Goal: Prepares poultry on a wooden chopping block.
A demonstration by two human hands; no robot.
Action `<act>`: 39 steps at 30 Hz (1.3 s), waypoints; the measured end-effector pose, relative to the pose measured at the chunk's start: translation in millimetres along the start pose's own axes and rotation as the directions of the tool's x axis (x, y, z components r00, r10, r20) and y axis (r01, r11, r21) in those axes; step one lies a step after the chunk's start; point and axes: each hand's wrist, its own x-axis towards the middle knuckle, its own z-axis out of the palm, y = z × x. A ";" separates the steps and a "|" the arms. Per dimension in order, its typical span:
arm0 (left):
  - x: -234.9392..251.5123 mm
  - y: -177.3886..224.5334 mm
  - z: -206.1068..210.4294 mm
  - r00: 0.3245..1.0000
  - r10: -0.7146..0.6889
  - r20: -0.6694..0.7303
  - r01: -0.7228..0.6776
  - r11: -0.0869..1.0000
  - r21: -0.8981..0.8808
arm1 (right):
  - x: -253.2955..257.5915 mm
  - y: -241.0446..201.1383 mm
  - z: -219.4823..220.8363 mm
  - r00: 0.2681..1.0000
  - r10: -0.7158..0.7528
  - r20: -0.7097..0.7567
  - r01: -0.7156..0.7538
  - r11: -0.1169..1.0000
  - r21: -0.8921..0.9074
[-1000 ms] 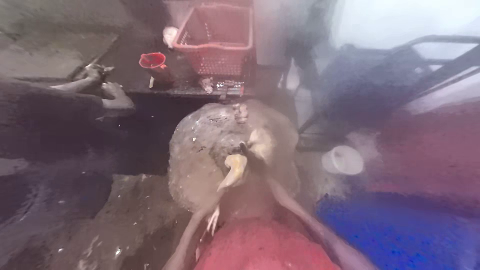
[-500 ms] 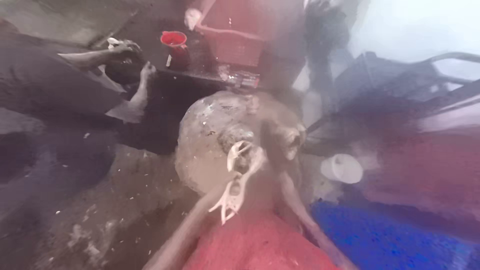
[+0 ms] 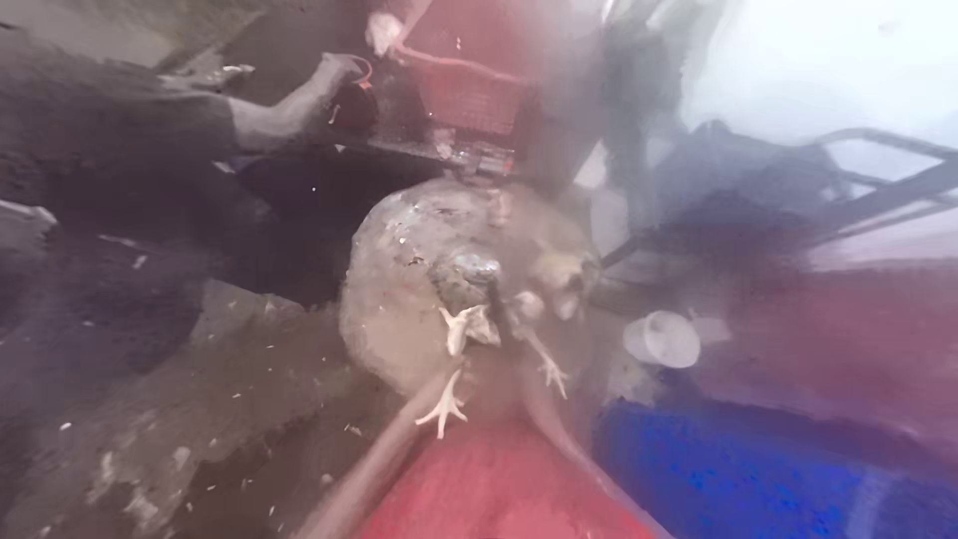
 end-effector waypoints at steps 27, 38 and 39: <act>-56.5 -48.9 -49.0 0.856 0.290 -0.429 -0.220 0.954 0.206 | 1.1 43.1 12.1 0.975 -0.136 0.175 0.129 0.990 0.050; -140.7 -8.8 -54.4 0.788 0.301 -0.537 -0.260 0.953 0.153 | 9.3 -15.5 -11.0 0.940 -0.309 0.146 0.307 0.951 0.037; -133.5 -10.1 -44.5 0.813 0.259 -0.521 -0.277 0.960 0.046 | 8.6 -33.4 -16.5 0.906 -0.404 0.125 0.395 0.914 0.093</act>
